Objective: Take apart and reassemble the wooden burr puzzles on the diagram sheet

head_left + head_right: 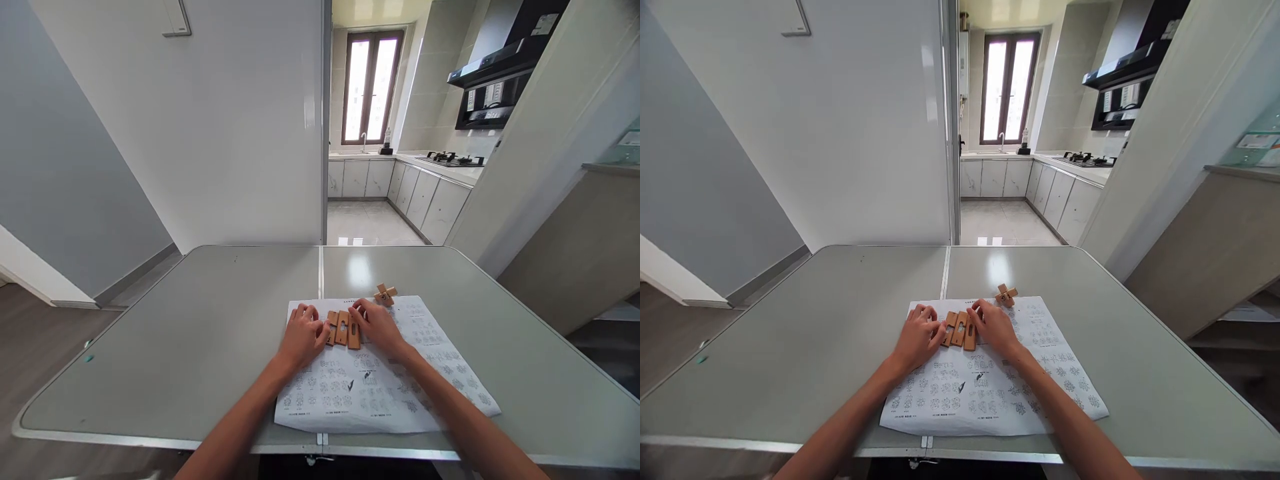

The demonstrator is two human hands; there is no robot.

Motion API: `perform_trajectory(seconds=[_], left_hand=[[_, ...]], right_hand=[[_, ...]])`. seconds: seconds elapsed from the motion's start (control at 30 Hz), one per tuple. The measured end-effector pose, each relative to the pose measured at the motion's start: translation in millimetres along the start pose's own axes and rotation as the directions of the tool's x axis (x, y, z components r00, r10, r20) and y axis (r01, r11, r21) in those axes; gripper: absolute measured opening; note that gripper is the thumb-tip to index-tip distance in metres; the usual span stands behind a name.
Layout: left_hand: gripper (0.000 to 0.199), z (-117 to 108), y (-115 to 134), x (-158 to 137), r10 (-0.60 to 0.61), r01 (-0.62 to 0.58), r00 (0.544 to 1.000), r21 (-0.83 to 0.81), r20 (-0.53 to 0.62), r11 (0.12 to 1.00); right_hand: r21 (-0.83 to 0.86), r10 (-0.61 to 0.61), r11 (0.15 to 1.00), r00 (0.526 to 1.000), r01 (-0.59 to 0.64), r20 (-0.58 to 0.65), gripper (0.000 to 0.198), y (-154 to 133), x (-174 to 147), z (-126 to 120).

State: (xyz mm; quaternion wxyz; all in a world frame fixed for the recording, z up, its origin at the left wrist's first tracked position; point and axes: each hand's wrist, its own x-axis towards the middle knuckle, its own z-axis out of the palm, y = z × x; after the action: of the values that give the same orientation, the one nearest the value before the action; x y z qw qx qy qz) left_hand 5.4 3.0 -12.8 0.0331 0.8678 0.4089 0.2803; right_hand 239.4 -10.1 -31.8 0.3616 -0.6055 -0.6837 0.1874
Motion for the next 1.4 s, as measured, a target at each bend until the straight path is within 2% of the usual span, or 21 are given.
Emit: perform_trajectory(seconds=[0.1,0.13,0.23,0.3,0.43,0.6,0.83,1.03,1.23,1.4], left_hand=[[0.014,-1.0,0.9,0.6,0.011,-0.008,1.000,-0.097,0.026,0.995],[0.020,-1.3,1.5,0.9,0.031,-0.025,0.999,-0.147,0.040,0.989],[0.065,-1.1,2.9,1.7,0.121,-0.092,0.988,-0.275,0.091,0.957],[0.087,-0.3,3.4,2.3,0.155,-0.112,0.981,-0.322,0.113,0.940],[0.099,2.8,2.0,2.6,0.155,-0.098,0.978,-0.347,0.140,0.933],[0.091,11.7,-4.0,0.6,0.038,0.015,0.987,-0.317,0.158,0.948],[0.083,18.9,-17.9,3.0,-0.092,0.121,0.989,-0.285,0.115,0.951],[0.076,16.2,-32.0,7.2,-0.237,0.241,0.971,-0.199,0.045,0.950],[0.077,14.7,-36.4,8.3,-0.263,0.260,0.965,-0.167,0.006,0.951],[0.058,2.7,-55.9,10.2,-0.370,0.345,0.925,-0.213,-0.090,0.914]], right_hand=[[-0.033,-0.025,0.999,0.998,0.023,-0.054,0.035,0.4,-0.4,0.4],[-0.031,-0.036,0.999,0.997,0.034,-0.066,0.033,0.8,-0.3,0.5],[0.027,-0.054,0.998,0.996,0.056,-0.068,0.029,1.7,0.5,1.7],[0.108,-0.058,0.992,0.997,0.062,-0.044,0.026,1.2,1.0,3.6],[0.277,-0.062,0.960,0.998,0.051,0.030,0.021,-4.1,-0.1,8.7],[0.443,-0.030,0.896,0.990,-0.034,0.137,0.024,-9.3,-2.8,13.6],[0.444,-0.015,0.895,0.994,-0.037,0.113,0.020,-9.1,-4.4,16.5],[0.418,0.000,0.907,0.994,-0.044,0.105,0.018,-14.6,-6.8,13.8],[0.414,-0.001,0.909,0.995,-0.041,0.101,0.017,-19.2,-6.2,12.8],[0.480,-0.017,0.877,0.996,-0.026,0.085,0.018,-17.7,-5.4,15.0]])
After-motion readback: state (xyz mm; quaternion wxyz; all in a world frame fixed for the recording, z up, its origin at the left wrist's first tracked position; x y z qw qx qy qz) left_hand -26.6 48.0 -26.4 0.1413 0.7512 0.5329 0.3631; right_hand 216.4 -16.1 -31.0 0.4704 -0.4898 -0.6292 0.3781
